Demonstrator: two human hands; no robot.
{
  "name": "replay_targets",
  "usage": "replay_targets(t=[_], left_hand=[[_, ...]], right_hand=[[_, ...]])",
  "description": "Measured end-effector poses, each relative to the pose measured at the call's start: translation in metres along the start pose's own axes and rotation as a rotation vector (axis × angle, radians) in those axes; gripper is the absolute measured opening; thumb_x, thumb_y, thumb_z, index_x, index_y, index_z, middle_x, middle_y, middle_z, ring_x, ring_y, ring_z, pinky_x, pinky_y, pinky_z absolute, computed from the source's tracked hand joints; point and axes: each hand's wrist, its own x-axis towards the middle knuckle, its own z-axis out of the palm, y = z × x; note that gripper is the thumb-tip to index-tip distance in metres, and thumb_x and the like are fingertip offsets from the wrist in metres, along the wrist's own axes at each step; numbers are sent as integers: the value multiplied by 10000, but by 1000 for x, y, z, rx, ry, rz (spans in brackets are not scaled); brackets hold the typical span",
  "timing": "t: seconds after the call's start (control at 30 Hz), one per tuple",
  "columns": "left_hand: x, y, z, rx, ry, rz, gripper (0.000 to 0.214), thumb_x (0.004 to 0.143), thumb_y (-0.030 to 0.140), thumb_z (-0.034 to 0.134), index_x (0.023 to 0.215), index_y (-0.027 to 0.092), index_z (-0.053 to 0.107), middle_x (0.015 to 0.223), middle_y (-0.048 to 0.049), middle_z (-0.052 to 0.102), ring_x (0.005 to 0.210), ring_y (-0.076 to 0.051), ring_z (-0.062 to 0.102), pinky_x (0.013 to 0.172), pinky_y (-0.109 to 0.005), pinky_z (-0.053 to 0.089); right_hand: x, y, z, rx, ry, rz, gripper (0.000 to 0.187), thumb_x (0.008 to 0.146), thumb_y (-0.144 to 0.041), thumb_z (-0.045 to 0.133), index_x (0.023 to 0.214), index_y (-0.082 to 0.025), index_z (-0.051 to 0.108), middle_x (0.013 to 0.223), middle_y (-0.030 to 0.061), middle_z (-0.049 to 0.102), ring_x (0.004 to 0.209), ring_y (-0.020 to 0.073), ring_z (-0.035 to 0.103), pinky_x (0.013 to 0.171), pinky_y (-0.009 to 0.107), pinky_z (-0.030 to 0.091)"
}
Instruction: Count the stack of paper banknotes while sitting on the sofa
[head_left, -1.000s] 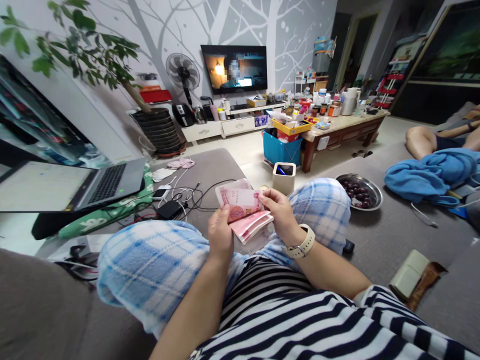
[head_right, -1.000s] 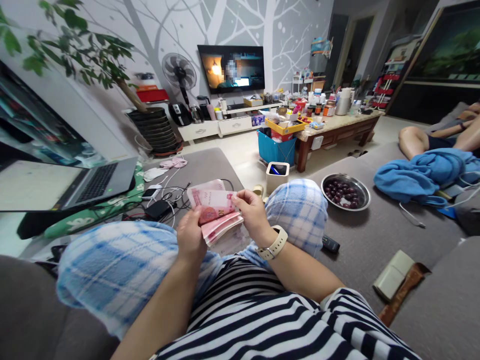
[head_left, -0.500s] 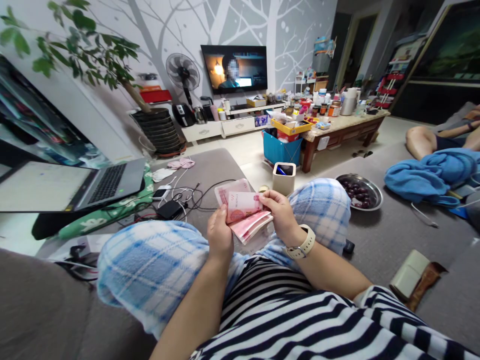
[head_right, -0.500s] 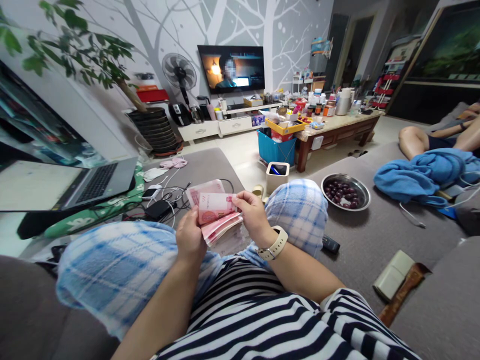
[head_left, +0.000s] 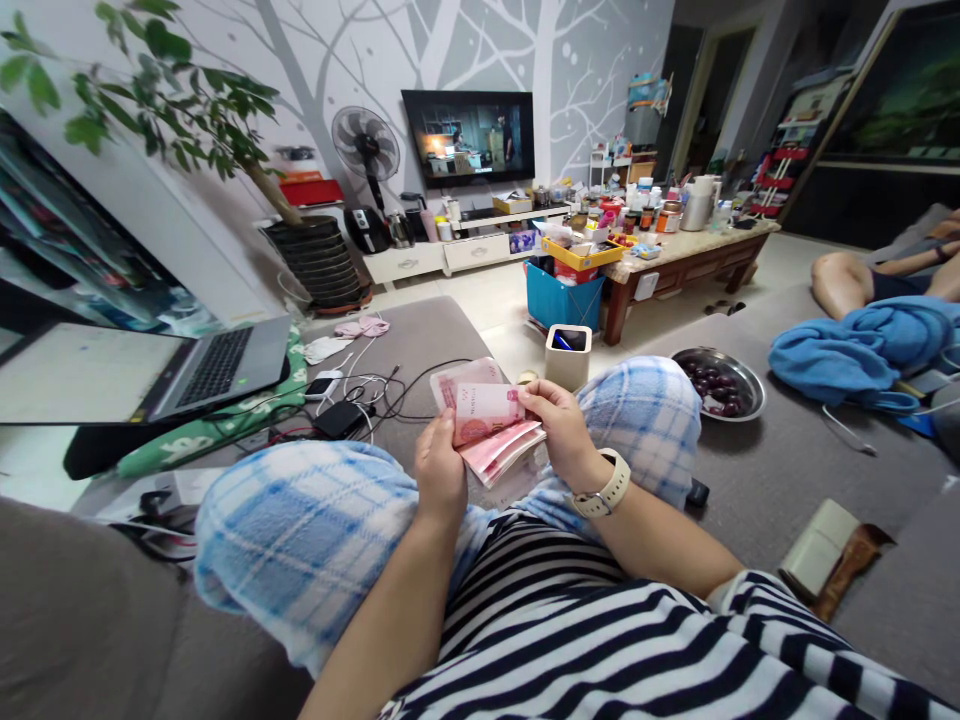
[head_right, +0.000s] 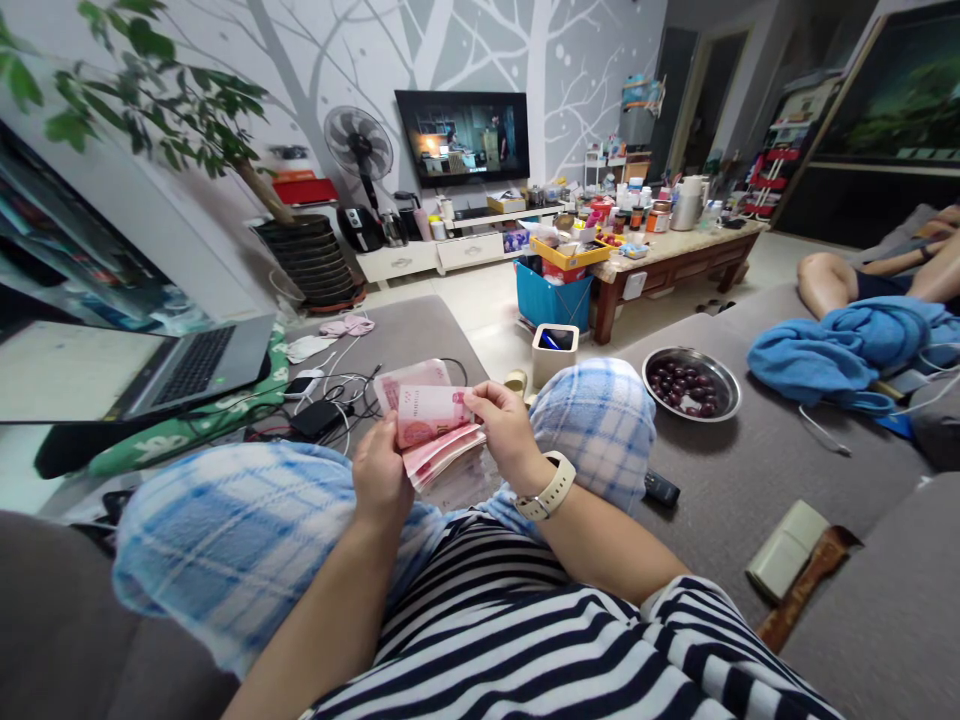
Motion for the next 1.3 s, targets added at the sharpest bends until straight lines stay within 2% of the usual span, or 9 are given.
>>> replay_targets(t=[0.13, 0.37, 0.8, 1.07, 1.3], left_hand=[[-2, 4, 1, 3, -39, 2, 318, 709, 468, 626, 762, 155, 641, 744, -30, 643, 759, -189, 620, 739, -315, 481], [-6, 13, 3, 14, -28, 8, 276, 694, 432, 635, 700, 156, 622, 678, -9, 610, 690, -157, 588, 698, -283, 472], [-5, 12, 5, -121, -110, -29, 237, 693, 401, 656, 706, 164, 647, 697, -6, 652, 632, -139, 591, 654, -268, 483], [-7, 14, 7, -106, -42, -29, 253, 654, 408, 686, 687, 162, 634, 678, 1, 645, 628, -136, 591, 628, -254, 481], [-9, 18, 8, -103, -64, -39, 249, 664, 407, 673, 701, 163, 644, 690, -9, 647, 651, -154, 603, 645, -275, 487]], right_hand=[[0, 0, 0, 6, 0, -1, 201, 710, -320, 659, 632, -177, 542, 577, -51, 470, 550, 87, 374, 546, 244, 275], [1, 1, 0, 18, 2, 2, 192, 705, -311, 662, 637, -174, 545, 578, -51, 469, 554, 87, 379, 552, 243, 276], [0, -2, 2, 40, 5, 10, 201, 694, -313, 672, 629, -174, 542, 569, -52, 470, 539, 86, 372, 545, 244, 268], [0, -2, 2, 30, 4, 13, 204, 697, -319, 670, 629, -177, 540, 565, -54, 468, 536, 86, 371, 541, 244, 271], [-2, -2, 1, 11, 7, 15, 207, 695, -336, 666, 636, -184, 540, 573, -54, 470, 537, 89, 375, 542, 247, 283]])
